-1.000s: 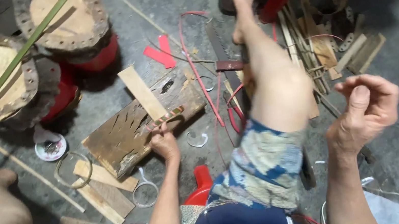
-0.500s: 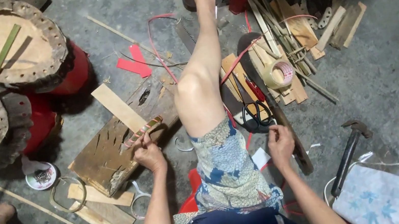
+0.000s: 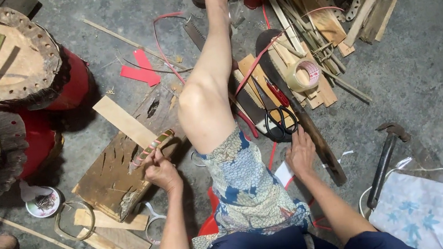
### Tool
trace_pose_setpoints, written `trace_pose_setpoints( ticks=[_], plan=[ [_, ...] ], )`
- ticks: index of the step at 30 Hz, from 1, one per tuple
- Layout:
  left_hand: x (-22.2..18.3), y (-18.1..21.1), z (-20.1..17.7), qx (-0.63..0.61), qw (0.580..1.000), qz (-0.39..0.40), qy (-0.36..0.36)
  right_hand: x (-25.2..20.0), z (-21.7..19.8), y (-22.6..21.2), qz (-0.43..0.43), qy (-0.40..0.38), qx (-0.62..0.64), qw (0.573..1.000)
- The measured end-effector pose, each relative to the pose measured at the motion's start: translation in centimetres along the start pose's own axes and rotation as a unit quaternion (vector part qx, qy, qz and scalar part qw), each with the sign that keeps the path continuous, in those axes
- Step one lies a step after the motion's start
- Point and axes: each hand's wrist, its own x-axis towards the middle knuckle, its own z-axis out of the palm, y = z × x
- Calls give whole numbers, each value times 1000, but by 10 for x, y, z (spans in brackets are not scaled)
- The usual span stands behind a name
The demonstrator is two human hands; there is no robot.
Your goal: Taping a bamboo ring and applying a finish or adhesive using a brush as part of instrument repair or construction.
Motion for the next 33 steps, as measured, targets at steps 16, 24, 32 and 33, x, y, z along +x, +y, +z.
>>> trace_pose_setpoints(
  ticks=[16,24,32,33],
  plan=[
    [2,-10,0,-14,1000,-7,-18,-3,-28,-48,-55,35,85,994],
    [4,-1,-4,-28,1000,-2,-14,3,-127,-19,-1,221,72,973],
    [-3,0,-11,-3,1000,28,-12,-53,-5,369,133,153,-11,979],
    [-4,-5,-8,19,999,44,-11,-61,-4,377,243,61,72,965]
  ],
)
